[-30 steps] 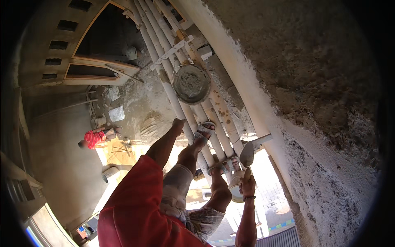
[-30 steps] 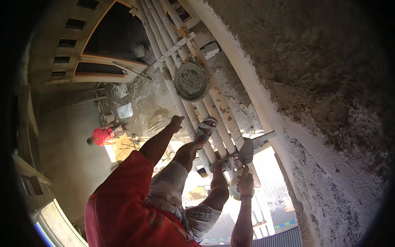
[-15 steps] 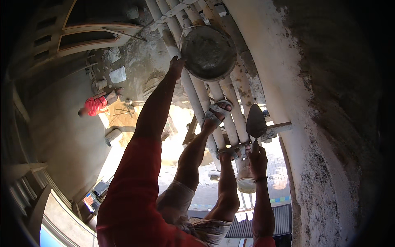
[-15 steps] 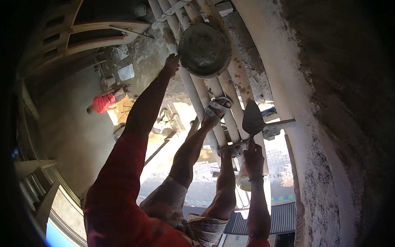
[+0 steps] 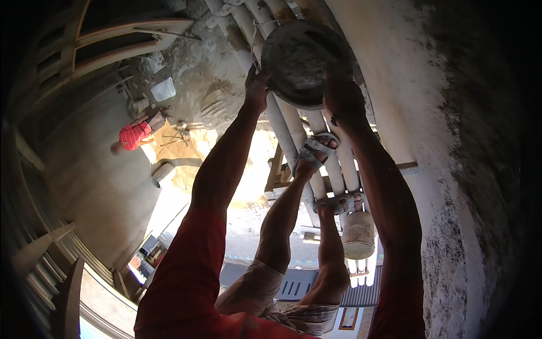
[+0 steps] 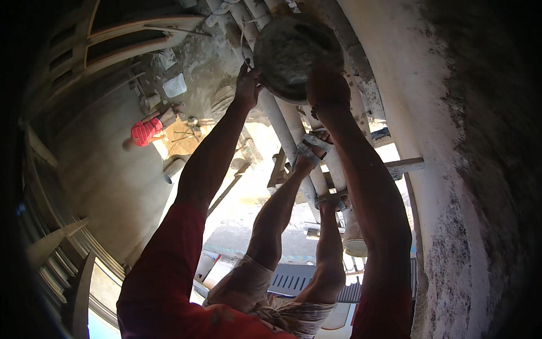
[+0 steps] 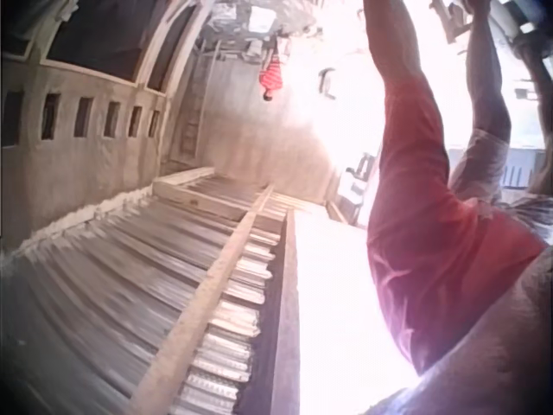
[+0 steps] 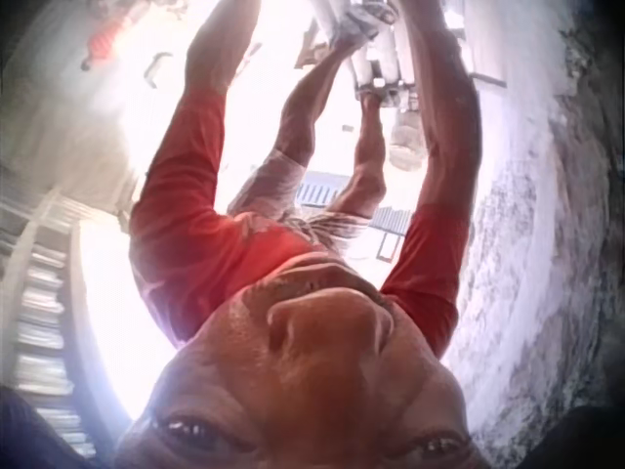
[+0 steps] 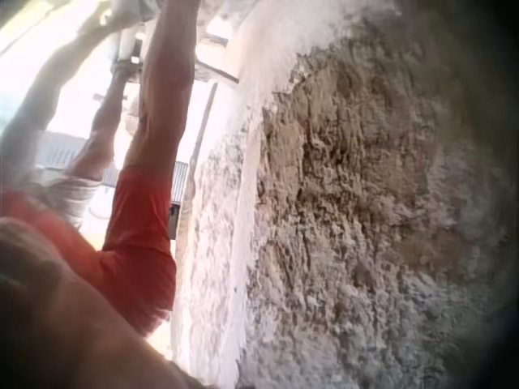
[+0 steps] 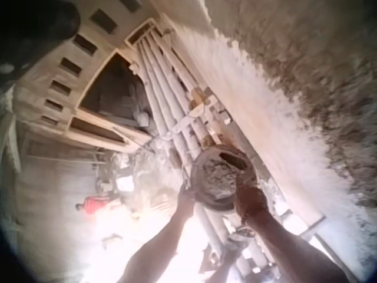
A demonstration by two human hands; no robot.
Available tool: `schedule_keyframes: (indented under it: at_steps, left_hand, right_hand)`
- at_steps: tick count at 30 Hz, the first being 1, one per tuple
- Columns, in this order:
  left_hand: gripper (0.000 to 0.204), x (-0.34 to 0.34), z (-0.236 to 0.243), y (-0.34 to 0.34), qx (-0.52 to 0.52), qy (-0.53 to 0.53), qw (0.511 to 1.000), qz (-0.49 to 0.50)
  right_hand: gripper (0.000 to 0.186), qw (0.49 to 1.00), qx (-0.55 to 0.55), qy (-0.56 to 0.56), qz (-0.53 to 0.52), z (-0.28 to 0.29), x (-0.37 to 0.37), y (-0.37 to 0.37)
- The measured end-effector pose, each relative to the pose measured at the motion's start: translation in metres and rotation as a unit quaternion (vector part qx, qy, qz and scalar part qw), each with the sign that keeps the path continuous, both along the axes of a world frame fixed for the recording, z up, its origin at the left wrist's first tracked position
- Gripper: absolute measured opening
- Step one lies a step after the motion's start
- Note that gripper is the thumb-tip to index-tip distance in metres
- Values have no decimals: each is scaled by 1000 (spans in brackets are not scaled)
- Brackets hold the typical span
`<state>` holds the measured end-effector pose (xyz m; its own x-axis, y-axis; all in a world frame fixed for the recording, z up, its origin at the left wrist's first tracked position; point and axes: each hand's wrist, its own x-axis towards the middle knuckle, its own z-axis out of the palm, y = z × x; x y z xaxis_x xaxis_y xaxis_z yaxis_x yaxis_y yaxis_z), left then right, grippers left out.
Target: The person applies mortar from a bucket to a wall using a trowel, spreading and smoothing the material across the surface.
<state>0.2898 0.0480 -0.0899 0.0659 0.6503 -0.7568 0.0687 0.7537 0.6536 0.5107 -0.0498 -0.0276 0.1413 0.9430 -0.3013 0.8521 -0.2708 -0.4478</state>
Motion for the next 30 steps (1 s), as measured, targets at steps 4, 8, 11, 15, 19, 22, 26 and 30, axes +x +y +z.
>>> schedule_keyframes:
  at_steps: [4,8,11,15,19,22,26,30]
  left_hand:
    - [55,-16,-16,-26,-97,-67,992,36]
    - [50,-26,-27,-21,-125,-88,988,4]
    - [49,-18,-20,-24,-88,-71,994,-7]
    - [49,-2,-9,-30,-76,-55,995,-28]
    - [47,13,-4,-43,-32,-47,998,-8]
    - [45,10,-3,-43,-10,-35,999,-22]
    - [42,14,9,-43,26,-27,998,-47]
    - [42,35,20,-38,8,22,996,-83]
  right_hand:
    - [29,997,-35,-56,48,-5,-30,-18]
    - [43,991,-94,-9,92,62,-6,-23]
    - [45,985,-143,-6,95,112,25,-29]
    - [38,980,-165,110,4,94,59,-18]
    - [14,936,-264,218,-81,60,72,24]
    - [12,951,-245,177,-62,61,48,64]
    - [12,981,-38,-87,172,46,17,70]
    - [14,969,-17,-126,212,22,-12,56]
